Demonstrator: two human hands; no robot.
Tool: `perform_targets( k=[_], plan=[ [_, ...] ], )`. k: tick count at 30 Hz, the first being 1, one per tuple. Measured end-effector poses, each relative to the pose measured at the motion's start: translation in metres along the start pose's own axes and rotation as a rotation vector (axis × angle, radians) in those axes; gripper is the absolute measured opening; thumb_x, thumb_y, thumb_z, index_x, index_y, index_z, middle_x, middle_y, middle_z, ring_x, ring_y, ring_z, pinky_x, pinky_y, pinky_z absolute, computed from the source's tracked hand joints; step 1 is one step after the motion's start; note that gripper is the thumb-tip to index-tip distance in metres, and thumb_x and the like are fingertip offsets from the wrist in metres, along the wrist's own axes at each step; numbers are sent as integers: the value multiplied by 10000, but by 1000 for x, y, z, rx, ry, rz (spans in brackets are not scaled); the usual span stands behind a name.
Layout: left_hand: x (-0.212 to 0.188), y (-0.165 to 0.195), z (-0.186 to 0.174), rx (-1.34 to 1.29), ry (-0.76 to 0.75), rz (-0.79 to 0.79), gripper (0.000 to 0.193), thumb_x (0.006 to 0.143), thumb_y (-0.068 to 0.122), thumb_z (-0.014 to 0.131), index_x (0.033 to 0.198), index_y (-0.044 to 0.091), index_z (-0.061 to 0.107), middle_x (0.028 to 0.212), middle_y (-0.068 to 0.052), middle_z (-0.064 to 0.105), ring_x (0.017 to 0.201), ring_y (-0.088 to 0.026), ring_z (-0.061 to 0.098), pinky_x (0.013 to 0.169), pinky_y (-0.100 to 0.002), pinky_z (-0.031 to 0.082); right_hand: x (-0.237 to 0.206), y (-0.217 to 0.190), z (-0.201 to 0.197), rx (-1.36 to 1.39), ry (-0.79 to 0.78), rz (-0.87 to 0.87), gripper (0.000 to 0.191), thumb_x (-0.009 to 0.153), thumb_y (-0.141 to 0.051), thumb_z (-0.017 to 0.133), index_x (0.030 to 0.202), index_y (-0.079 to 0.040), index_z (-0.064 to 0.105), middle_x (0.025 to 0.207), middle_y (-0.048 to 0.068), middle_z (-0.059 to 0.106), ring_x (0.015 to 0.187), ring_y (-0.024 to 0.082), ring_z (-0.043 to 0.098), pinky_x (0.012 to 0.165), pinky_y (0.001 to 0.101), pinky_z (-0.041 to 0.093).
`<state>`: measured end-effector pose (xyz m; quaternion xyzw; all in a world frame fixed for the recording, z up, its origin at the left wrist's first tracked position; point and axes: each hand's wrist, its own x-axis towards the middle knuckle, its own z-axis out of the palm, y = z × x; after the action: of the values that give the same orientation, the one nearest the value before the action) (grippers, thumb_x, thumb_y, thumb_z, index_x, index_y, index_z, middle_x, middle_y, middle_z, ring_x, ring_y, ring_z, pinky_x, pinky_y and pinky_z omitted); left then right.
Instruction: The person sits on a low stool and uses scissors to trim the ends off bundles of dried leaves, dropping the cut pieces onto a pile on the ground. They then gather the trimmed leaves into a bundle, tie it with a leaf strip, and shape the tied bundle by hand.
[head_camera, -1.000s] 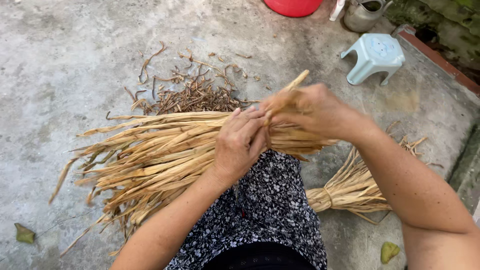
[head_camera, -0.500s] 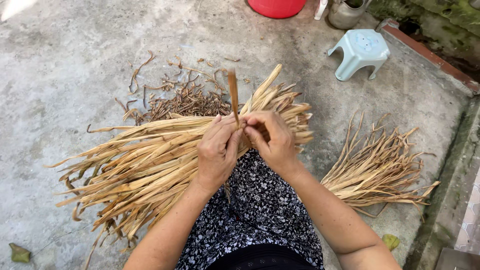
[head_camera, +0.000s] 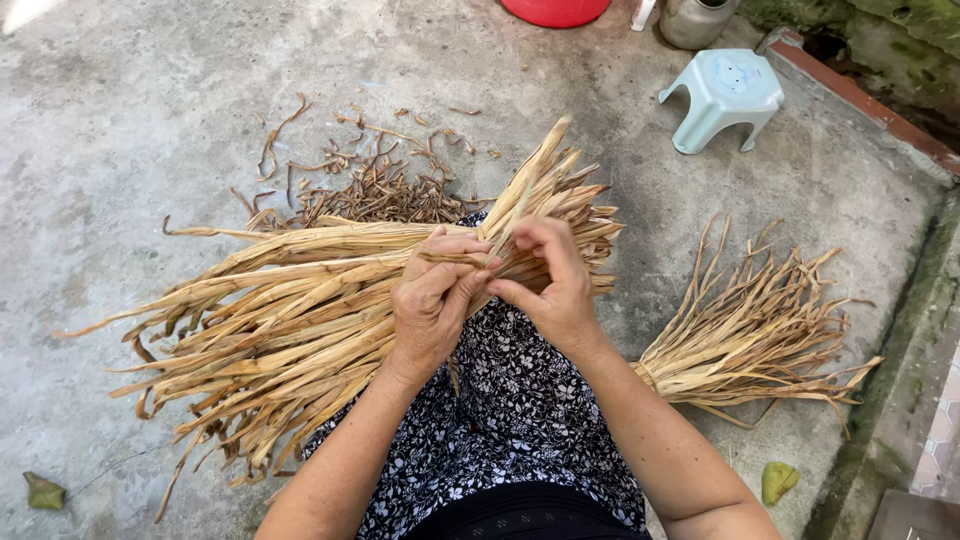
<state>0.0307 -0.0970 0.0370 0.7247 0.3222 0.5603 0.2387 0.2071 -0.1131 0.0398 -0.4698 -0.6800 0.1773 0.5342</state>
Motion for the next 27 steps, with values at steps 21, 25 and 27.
perform_targets(
  k=[21, 25, 27],
  plan=[
    [4, 13, -11, 248, -25, 69, 281, 813, 33, 810, 1073, 25, 703, 1155, -112, 662, 1265, -343, 626, 1058, -423, 528, -21, 34, 27, 506, 3, 256, 113, 886, 1, 797, 955, -55, 729, 1004, -30, 660, 964, 81, 603, 858, 223, 508],
    [2, 12, -3, 256, 11, 44, 187, 831, 4, 784, 1003, 30, 715, 1090, -87, 700, 1230, -317, 647, 1042, -416, 526, -19, 35, 24, 542, -16, 226, 96, 912, -8, 791, 978, -35, 726, 1013, -26, 645, 931, 88, 613, 825, 224, 520],
    [4, 13, 3, 266, 22, 49, 146, 836, -3, 774, 962, 32, 710, 1071, -80, 708, 1215, -302, 653, 1050, -421, 526, -15, 33, 16, 541, -36, 214, 111, 918, -34, 773, 1014, -36, 717, 1040, -19, 674, 966, 91, 648, 879, 239, 558]
  ],
)
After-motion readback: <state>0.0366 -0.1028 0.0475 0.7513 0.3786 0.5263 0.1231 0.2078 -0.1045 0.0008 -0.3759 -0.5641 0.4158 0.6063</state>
